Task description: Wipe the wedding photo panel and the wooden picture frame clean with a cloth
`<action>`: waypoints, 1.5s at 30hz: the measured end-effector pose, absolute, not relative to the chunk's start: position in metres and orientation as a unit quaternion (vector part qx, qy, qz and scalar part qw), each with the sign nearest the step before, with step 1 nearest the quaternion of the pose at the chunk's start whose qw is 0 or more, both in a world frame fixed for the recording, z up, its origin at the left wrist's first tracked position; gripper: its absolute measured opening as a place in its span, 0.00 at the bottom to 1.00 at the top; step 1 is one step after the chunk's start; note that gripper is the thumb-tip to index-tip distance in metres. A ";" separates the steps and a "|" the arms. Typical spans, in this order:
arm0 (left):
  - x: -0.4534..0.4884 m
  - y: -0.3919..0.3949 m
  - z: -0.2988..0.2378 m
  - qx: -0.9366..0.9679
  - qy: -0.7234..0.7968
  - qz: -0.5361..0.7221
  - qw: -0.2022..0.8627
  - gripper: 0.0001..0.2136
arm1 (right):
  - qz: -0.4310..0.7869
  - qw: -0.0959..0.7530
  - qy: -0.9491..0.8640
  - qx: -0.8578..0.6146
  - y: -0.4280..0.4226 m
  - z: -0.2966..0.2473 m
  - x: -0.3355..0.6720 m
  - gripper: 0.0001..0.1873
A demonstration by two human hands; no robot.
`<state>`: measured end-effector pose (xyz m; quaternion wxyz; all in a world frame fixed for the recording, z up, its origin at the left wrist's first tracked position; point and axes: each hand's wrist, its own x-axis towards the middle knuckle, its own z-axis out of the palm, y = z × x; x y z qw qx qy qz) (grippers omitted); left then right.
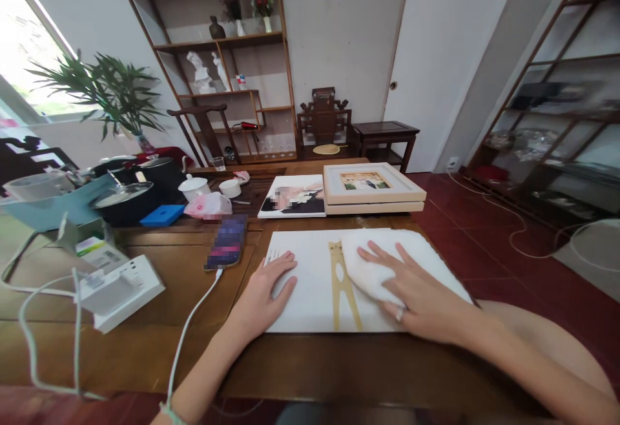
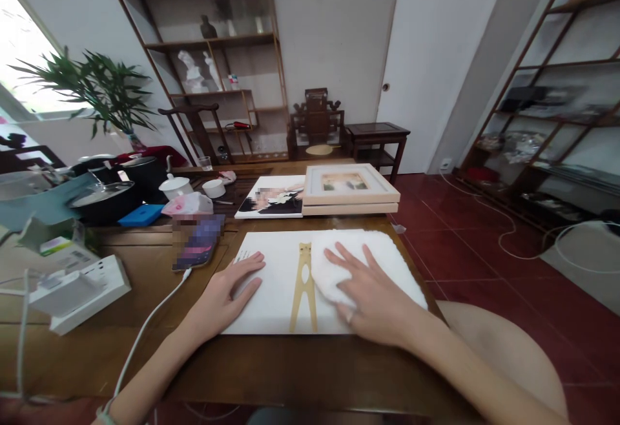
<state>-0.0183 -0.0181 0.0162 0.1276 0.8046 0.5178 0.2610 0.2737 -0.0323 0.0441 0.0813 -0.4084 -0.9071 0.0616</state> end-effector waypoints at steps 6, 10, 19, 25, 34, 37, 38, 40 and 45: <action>-0.019 -0.019 0.016 0.801 0.520 0.262 0.136 0.14 | 0.072 0.096 -0.898 -0.422 0.027 0.046 0.267 0.15; -0.019 -0.019 0.016 0.800 0.522 0.261 0.141 0.14 | 0.090 0.091 -0.900 -0.417 0.020 0.048 0.268 0.16; -0.018 -0.019 0.017 0.802 0.520 0.261 0.136 0.14 | 0.142 0.032 -0.912 -0.383 -0.087 0.070 0.277 0.09; -0.019 -0.018 0.014 0.805 0.518 0.261 0.127 0.14 | 0.201 0.028 -0.886 -0.416 -0.083 0.071 0.288 0.14; -0.019 -0.019 0.017 0.799 0.517 0.273 0.140 0.14 | 0.187 0.037 -0.838 -0.510 0.023 0.066 0.262 0.24; -0.019 -0.019 0.017 0.799 0.519 0.271 0.138 0.14 | 0.150 0.048 -0.860 -0.486 0.027 0.065 0.256 0.23; -0.019 -0.019 0.017 0.800 0.519 0.269 0.137 0.14 | 0.141 0.048 -0.866 -0.476 0.023 0.064 0.256 0.23; -0.019 -0.019 0.017 0.801 0.519 0.268 0.134 0.14 | 0.135 0.044 -0.875 -0.464 0.006 0.065 0.260 0.22; -0.018 -0.019 0.017 0.804 0.516 0.269 0.126 0.14 | 0.151 0.014 -0.893 -0.423 -0.066 0.074 0.274 0.14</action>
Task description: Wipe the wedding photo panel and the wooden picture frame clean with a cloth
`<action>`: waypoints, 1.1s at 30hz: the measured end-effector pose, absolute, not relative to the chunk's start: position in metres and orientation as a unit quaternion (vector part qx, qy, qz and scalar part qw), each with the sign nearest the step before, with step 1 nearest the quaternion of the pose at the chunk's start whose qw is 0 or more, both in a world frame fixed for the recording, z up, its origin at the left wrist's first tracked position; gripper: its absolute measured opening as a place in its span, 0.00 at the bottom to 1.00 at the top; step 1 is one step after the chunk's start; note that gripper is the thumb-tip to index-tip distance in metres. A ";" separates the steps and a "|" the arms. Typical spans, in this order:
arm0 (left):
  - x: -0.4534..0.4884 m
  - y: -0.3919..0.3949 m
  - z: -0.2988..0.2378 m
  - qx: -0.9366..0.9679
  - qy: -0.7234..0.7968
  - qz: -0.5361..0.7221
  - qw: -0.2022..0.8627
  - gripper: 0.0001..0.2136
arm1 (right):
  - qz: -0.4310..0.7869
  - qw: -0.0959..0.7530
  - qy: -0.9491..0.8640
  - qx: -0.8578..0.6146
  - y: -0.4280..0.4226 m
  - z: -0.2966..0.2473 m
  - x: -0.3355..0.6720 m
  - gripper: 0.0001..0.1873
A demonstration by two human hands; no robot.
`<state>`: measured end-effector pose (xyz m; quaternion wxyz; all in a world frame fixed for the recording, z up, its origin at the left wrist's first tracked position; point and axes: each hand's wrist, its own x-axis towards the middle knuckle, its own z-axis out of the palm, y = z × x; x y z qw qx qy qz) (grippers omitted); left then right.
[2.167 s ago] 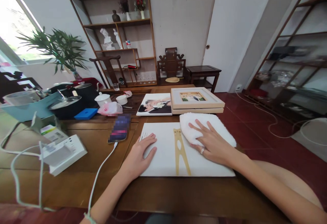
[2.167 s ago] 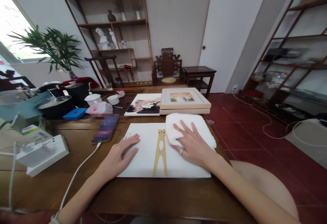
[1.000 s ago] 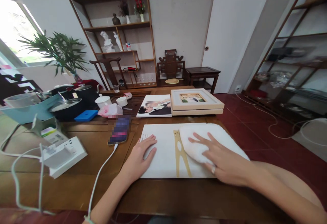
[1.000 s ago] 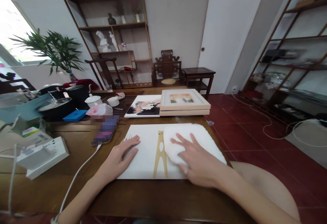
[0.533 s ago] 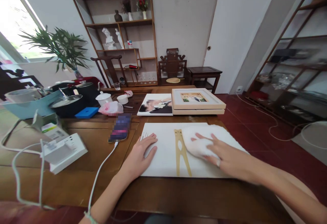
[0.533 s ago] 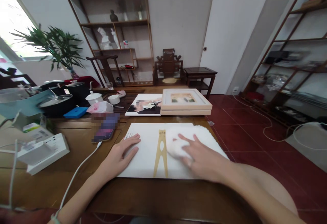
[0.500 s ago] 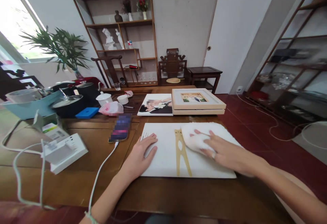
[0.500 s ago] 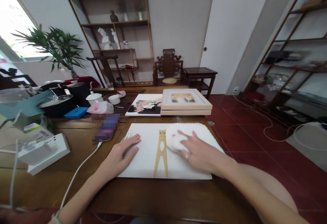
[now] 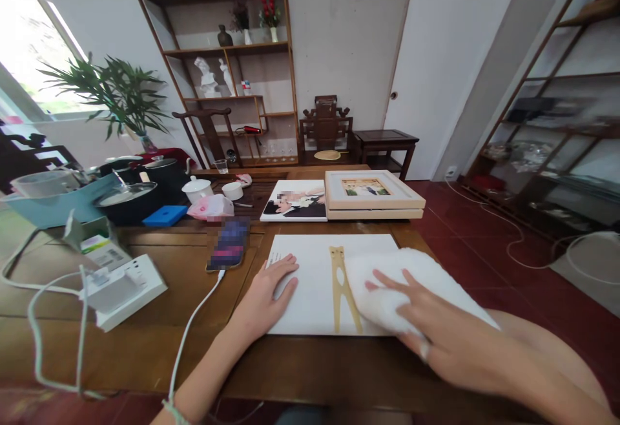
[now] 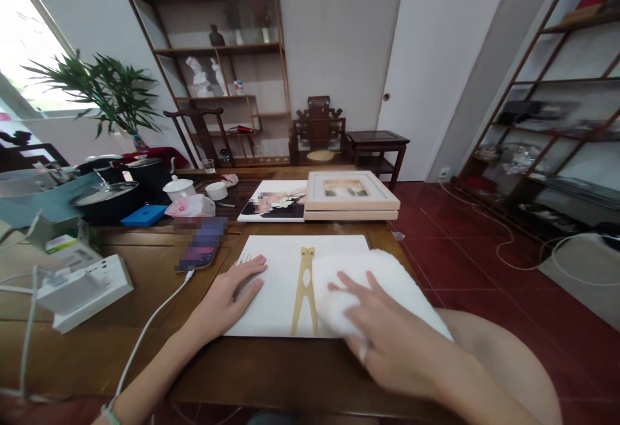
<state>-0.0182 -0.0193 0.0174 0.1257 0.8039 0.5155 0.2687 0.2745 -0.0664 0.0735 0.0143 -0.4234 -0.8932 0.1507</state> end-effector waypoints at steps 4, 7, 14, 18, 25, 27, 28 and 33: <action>-0.018 -0.019 0.018 0.802 0.518 0.269 0.124 0.13 | 0.170 -0.028 -0.898 -0.404 -0.108 0.080 0.278 0.10; -0.018 -0.019 0.018 0.802 0.520 0.266 0.125 0.14 | 0.192 -0.012 -0.886 -0.422 -0.103 0.081 0.276 0.13; -0.018 -0.020 0.018 0.800 0.519 0.270 0.134 0.13 | 0.204 0.065 -0.828 -0.518 -0.011 0.071 0.255 0.23; -0.018 -0.020 0.019 0.797 0.519 0.274 0.142 0.13 | 0.158 0.108 -0.837 -0.513 0.018 0.056 0.224 0.21; -0.019 -0.019 0.016 0.798 0.513 0.284 0.136 0.13 | 0.121 0.087 -0.911 -0.384 -0.046 0.047 0.206 0.12; -0.019 -0.019 0.015 0.799 0.514 0.281 0.138 0.13 | 0.135 0.065 -0.928 -0.341 -0.070 0.047 0.209 0.10; -0.019 -0.019 0.015 0.799 0.514 0.279 0.139 0.13 | 0.143 0.053 -0.934 -0.324 -0.078 0.048 0.211 0.09; -0.019 -0.018 0.015 0.800 0.514 0.275 0.141 0.13 | 0.160 0.072 -0.929 -0.326 -0.075 0.053 0.220 0.11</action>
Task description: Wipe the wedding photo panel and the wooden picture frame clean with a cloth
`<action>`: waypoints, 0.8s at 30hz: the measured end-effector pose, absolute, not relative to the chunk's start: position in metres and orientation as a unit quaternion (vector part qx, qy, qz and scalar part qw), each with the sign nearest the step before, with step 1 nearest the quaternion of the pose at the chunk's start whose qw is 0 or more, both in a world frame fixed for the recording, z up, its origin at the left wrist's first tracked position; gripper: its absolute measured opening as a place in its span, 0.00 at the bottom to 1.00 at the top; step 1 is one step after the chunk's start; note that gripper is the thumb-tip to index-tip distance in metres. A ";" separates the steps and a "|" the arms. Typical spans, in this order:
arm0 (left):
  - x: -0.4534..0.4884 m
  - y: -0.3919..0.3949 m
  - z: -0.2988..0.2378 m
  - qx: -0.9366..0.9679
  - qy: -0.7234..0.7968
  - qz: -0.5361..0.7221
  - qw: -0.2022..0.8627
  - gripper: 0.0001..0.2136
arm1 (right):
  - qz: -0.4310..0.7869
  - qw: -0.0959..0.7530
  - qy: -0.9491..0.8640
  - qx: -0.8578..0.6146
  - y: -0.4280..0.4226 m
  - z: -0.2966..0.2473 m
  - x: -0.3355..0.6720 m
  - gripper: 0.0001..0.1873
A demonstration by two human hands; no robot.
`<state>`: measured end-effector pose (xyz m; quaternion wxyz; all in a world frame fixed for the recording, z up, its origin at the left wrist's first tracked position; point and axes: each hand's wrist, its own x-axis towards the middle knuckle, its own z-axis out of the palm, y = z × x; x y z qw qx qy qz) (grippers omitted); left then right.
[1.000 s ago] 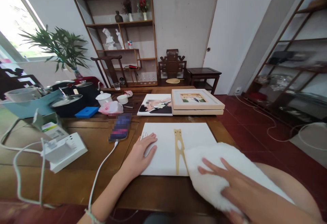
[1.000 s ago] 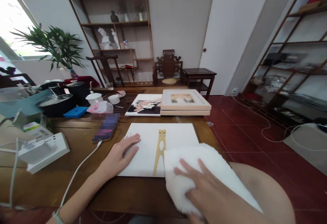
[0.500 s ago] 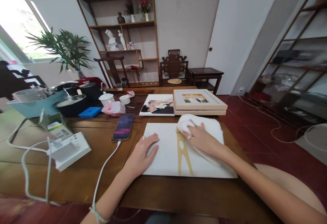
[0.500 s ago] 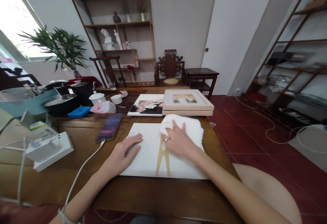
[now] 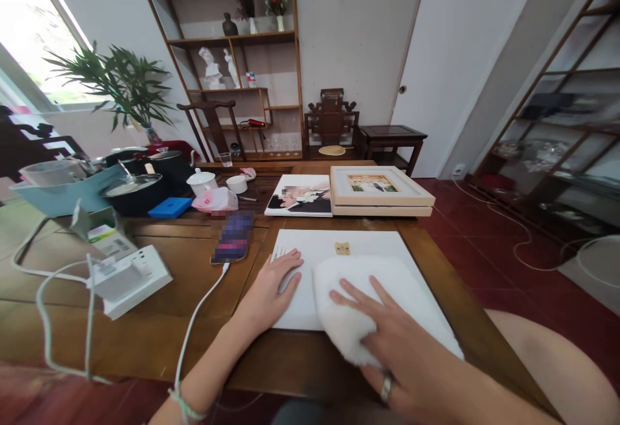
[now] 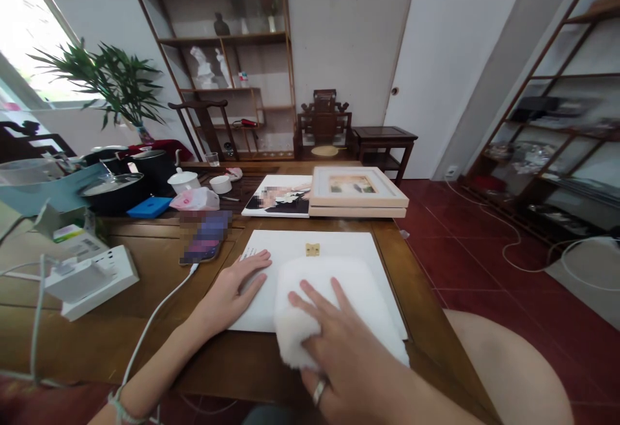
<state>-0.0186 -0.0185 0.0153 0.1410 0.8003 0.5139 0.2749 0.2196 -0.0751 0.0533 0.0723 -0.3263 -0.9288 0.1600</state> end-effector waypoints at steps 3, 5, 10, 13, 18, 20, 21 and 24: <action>-0.019 -0.019 0.016 0.800 0.514 0.275 0.141 0.13 | 0.145 0.108 -0.912 -0.369 -0.043 0.057 0.221 0.14; -0.019 -0.019 0.017 0.799 0.517 0.273 0.140 0.13 | 0.133 0.113 -0.903 -0.393 -0.018 0.059 0.219 0.16; -0.018 -0.020 0.018 0.802 0.511 0.278 0.135 0.13 | 0.105 0.119 -0.882 -0.443 0.028 0.059 0.199 0.19; -0.019 -0.019 0.017 0.801 0.509 0.285 0.131 0.13 | 0.096 0.113 -0.886 -0.440 0.029 0.056 0.185 0.18; -0.019 -0.018 0.016 0.799 0.512 0.284 0.134 0.13 | 0.082 0.093 -0.923 -0.364 -0.020 0.054 0.178 0.16; -0.019 -0.018 0.017 0.801 0.513 0.278 0.134 0.13 | 0.086 0.082 -0.937 -0.330 -0.046 0.055 0.181 0.15; -0.019 -0.018 0.017 0.802 0.513 0.275 0.134 0.13 | 0.092 0.072 -0.942 -0.314 -0.058 0.055 0.182 0.15; -0.019 -0.019 0.018 0.806 0.512 0.267 0.132 0.14 | 0.117 0.051 -0.951 -0.280 -0.079 0.057 0.189 0.15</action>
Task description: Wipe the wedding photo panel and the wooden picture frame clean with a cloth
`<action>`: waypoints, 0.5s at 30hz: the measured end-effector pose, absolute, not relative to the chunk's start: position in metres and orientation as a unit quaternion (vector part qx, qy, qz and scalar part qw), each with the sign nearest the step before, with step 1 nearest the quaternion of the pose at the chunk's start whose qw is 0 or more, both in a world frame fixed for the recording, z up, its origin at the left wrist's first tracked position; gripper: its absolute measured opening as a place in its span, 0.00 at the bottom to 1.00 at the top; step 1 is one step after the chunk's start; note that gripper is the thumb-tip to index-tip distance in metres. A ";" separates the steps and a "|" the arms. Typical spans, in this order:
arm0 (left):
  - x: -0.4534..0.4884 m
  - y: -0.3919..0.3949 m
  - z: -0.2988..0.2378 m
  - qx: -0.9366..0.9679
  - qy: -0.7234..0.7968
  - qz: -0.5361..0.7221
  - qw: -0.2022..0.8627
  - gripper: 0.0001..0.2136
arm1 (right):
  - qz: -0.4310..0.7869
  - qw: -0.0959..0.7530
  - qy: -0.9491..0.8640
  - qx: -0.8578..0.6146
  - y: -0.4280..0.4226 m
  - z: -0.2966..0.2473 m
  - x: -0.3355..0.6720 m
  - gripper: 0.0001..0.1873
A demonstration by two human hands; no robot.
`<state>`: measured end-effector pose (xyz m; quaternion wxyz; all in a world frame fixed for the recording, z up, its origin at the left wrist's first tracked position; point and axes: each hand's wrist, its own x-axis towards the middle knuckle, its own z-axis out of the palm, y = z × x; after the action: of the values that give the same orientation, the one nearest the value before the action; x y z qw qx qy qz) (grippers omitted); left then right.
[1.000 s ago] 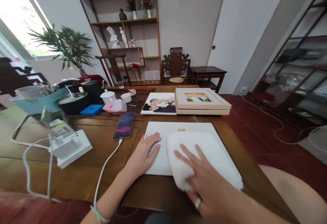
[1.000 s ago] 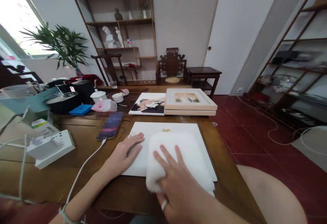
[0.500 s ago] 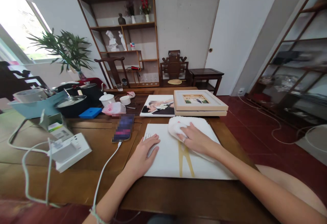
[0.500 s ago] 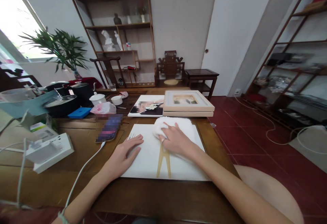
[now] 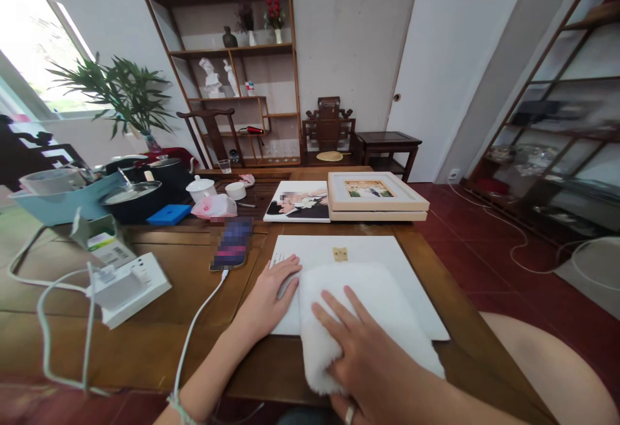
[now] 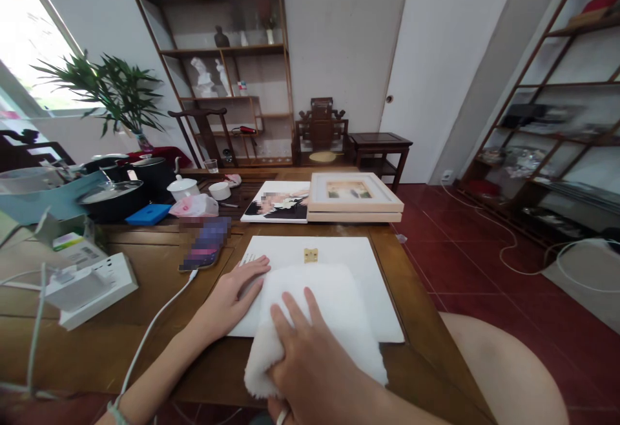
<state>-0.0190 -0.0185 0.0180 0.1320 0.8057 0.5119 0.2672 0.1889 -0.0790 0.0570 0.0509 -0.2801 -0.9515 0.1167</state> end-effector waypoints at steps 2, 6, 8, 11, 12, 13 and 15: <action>-0.019 -0.019 0.018 0.806 0.512 0.267 0.131 0.14 | 0.129 0.073 -0.945 -0.291 -0.077 0.058 0.194 0.14; -0.020 -0.019 0.017 0.803 0.512 0.274 0.132 0.14 | 0.123 0.126 -0.920 -0.349 -0.037 0.057 0.197 0.15; -0.020 -0.019 0.017 0.802 0.511 0.278 0.134 0.13 | 0.109 0.127 -0.915 -0.366 -0.008 0.056 0.194 0.17; -0.020 -0.019 0.017 0.801 0.511 0.279 0.138 0.13 | 0.102 0.117 -0.912 -0.379 0.027 0.055 0.184 0.19; -0.020 -0.019 0.017 0.801 0.511 0.279 0.140 0.13 | 0.102 0.114 -0.911 -0.382 0.034 0.054 0.181 0.19; -0.020 -0.019 0.017 0.800 0.512 0.279 0.141 0.13 | 0.102 0.112 -0.911 -0.384 0.038 0.054 0.178 0.19; -0.019 -0.019 0.017 0.799 0.512 0.281 0.141 0.13 | 0.099 0.111 -0.915 -0.375 0.034 0.054 0.175 0.19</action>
<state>-0.0194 -0.0189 0.0166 0.1414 0.7991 0.5122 0.2812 0.1747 0.0336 0.0535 0.1106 -0.3751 -0.9150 0.0991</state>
